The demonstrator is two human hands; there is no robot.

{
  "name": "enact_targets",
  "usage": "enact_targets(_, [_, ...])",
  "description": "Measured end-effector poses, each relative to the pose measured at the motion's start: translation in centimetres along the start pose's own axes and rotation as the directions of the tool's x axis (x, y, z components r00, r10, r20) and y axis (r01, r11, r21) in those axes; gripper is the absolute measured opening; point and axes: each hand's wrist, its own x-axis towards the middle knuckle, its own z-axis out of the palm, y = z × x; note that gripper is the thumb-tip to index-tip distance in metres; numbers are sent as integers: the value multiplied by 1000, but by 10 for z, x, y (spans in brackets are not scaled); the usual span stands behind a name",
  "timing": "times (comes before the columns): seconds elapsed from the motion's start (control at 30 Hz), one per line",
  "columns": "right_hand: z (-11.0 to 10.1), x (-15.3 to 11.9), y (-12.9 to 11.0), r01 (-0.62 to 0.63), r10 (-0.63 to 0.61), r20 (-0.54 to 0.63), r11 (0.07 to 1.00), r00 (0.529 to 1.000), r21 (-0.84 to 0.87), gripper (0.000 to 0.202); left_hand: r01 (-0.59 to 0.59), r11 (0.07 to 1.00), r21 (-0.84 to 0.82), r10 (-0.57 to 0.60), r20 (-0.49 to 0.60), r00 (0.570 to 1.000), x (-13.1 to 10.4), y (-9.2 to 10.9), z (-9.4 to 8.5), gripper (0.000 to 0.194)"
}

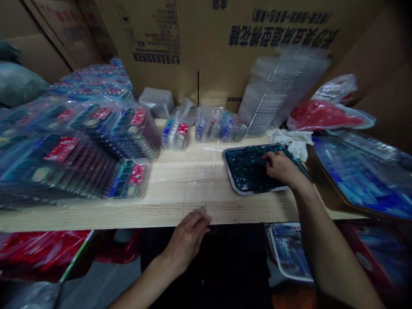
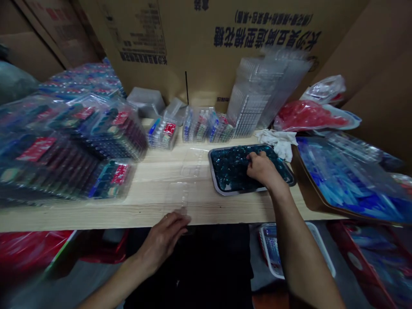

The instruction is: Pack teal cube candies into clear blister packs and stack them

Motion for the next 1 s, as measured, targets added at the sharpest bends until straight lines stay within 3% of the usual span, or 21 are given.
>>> enact_targets(0.13, [-2, -2, -2, -14, 22, 88, 996, 996, -84, 53, -16, 1000, 23, 15, 6, 1000, 21, -9, 16, 22])
enact_targets(0.27, [4, -8, -16, -42, 31, -102, 993, 994, -107, 36, 28, 997, 71, -28, -2, 1000, 50, -28, 21, 21])
enact_targets(0.43, [4, -9, -18, -14, 66, -380, 991, 923, 136, 29, 31, 999, 37, -31, 1, 1000, 59, -29, 19, 21])
enact_targets(0.53, [0, -10, -17, 67, 69, -407, 948, 911, 310, 28, 59, 997, -52, -62, -63, 996, 56, -20, 11, 20])
enact_targets(0.63, [1, -20, -36, 238, -46, -372, 839, 927, 489, 24, 147, 960, -237, -189, -164, 968, 70, -9, 2, 23])
enact_targets(0.7, [7, -30, -59, 344, -148, -374, 769, 916, 538, 21, 252, 857, -449, -351, -150, 924, 91, -5, 1, 26])
enact_targets(0.77, [15, -39, -85, 384, -196, -380, 763, 904, 519, 17, 344, 655, -673, -497, -41, 867, 117, -5, 8, 34])
enact_targets(0.83, [23, -46, -107, 370, -203, -365, 798, 908, 476, 16, 347, 500, -793, -546, 22, 838, 141, -11, 19, 39])
enact_targets(0.9, [29, -48, -120, 348, -195, -349, 818, 917, 458, 19, 313, 425, -849, -576, 14, 818, 155, -18, 28, 37])
enact_targets(1.0, [35, -44, -122, 351, -174, -340, 738, 924, 576, 22, 297, 286, -911, -591, 76, 803, 160, -25, 27, 39])
